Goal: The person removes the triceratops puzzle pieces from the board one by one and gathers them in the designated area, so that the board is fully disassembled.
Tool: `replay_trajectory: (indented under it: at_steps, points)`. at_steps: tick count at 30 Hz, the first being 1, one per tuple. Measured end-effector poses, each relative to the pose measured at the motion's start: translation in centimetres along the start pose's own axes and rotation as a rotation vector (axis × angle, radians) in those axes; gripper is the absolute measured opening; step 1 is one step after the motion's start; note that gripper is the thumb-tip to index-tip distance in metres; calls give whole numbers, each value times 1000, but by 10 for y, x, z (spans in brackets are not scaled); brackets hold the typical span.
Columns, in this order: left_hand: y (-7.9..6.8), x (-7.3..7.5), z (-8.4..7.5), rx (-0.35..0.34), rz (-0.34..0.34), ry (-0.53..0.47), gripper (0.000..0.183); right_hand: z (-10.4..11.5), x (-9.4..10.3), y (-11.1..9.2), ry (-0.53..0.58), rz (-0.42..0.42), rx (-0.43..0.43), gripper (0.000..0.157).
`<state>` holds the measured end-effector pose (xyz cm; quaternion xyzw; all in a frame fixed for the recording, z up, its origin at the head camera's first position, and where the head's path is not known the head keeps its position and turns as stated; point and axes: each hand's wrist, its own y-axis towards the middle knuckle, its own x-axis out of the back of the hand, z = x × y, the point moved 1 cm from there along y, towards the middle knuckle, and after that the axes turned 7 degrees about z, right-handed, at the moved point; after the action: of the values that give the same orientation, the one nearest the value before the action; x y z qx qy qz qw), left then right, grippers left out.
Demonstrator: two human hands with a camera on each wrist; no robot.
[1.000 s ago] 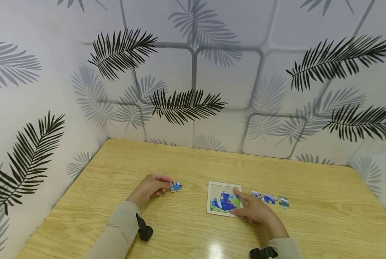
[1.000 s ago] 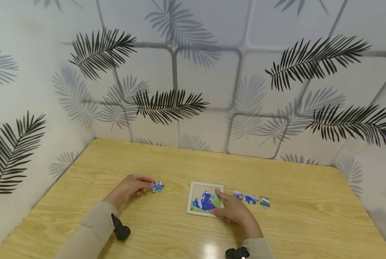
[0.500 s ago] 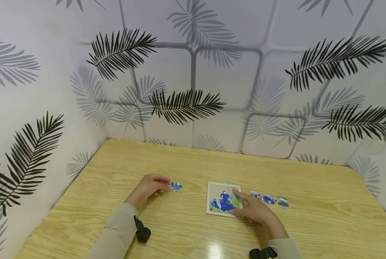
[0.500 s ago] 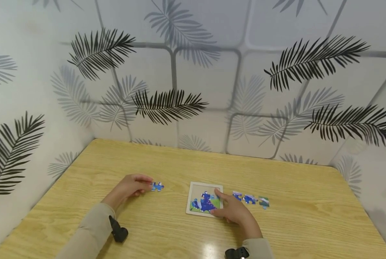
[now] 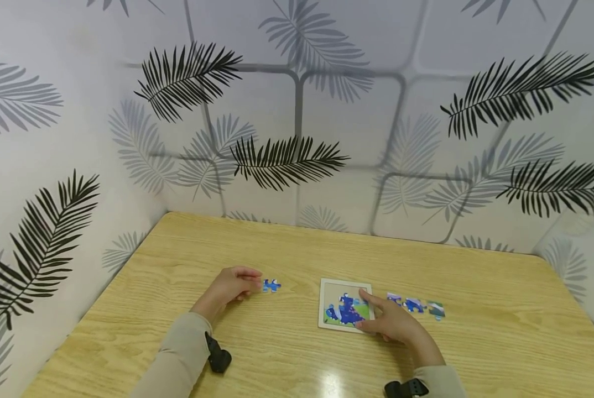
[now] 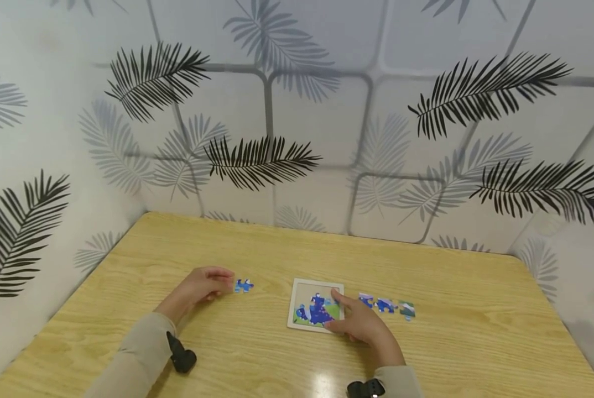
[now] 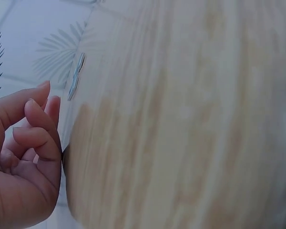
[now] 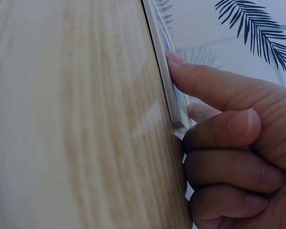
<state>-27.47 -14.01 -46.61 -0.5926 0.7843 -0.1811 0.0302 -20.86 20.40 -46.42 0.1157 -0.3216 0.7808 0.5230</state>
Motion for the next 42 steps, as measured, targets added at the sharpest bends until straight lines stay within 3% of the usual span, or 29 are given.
replay_trajectory:
  at_steps: [6,16,22,32,42]
  points:
    - [-1,-14,-4,-36,38,59,30,-2,-1,-1,-3,-4,-7,80]
    - [3,-52,-19,-104,198,177,27,-4,-1,0,9,-19,-28,80]
    - [7,-79,-28,-134,285,155,29,-3,1,-1,0,-17,-14,80]
    - [11,-113,-33,-152,305,183,23,-3,0,1,-3,-35,-37,80]
    - [14,-132,-37,-120,313,236,22,-1,0,1,-11,-35,-52,80]
